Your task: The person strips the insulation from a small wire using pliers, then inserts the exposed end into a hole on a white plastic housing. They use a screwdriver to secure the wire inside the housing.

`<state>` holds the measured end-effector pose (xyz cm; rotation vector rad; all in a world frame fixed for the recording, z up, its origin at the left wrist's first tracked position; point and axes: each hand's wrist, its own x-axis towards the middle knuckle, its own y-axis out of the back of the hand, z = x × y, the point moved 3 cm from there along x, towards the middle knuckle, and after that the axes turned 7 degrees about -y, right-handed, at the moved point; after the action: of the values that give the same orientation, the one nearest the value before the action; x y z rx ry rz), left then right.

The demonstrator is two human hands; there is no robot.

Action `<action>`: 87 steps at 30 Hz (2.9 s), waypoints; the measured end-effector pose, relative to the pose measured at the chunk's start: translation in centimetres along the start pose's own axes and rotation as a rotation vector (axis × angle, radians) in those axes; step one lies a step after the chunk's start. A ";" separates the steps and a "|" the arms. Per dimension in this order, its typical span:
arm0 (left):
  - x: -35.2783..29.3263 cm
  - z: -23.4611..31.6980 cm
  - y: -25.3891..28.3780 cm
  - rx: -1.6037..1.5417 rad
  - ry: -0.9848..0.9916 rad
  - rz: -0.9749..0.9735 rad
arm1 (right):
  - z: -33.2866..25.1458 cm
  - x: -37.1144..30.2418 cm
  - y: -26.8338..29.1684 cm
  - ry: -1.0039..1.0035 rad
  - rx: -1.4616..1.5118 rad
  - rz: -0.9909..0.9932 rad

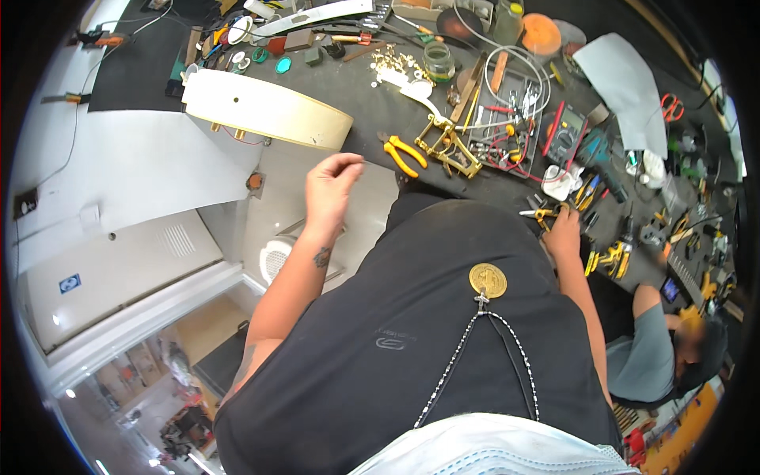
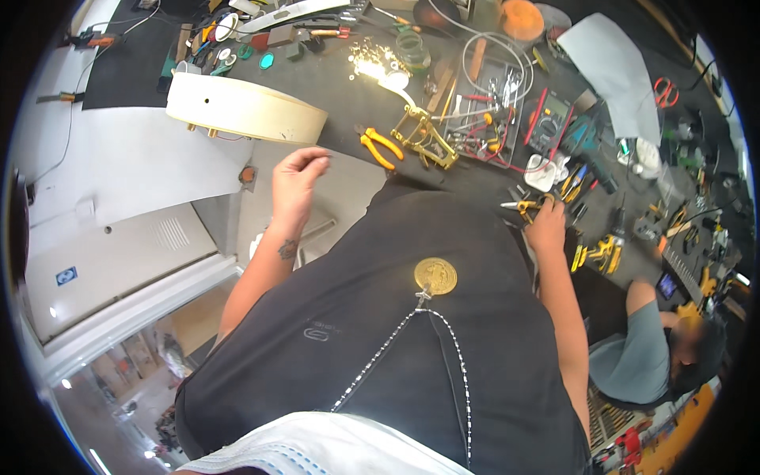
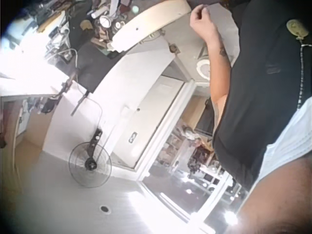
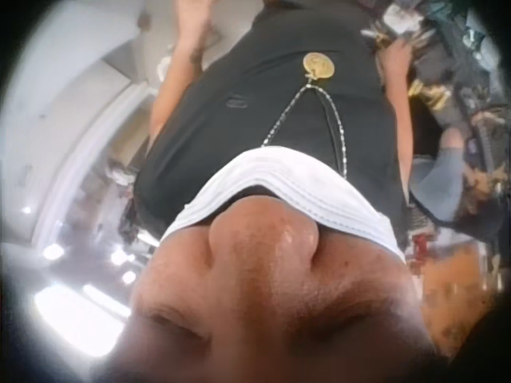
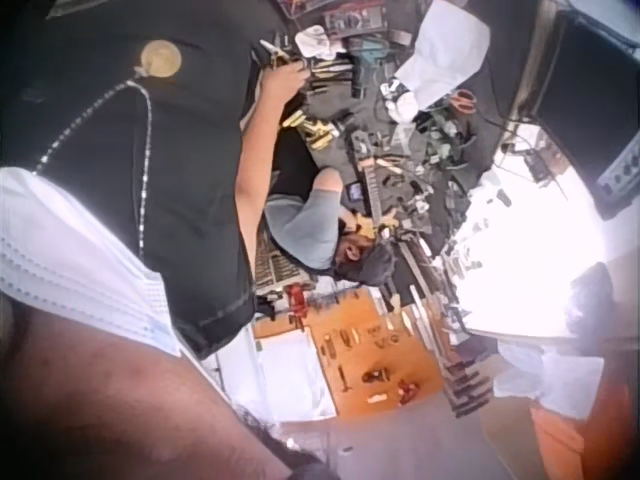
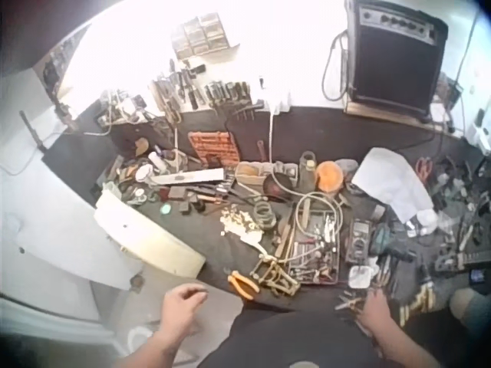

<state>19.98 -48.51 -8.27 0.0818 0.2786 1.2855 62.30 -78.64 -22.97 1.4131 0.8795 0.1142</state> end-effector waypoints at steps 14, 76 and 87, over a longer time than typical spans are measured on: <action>1.1 3.4 -0.1 -0.575 0.266 0.038 | 1.8 -0.7 2.2 0.191 0.042 0.095; -0.9 16.0 -18.5 -0.644 0.090 -0.352 | -14.8 -8.3 18.3 0.352 1.133 -0.671; -0.4 15.7 -18.4 -0.580 0.102 -0.412 | -14.8 -8.1 18.2 0.379 1.105 -0.627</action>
<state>40.97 -52.62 2.97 -0.5126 -0.0021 0.9185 55.72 -67.51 -1.87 2.0539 1.8192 -0.7036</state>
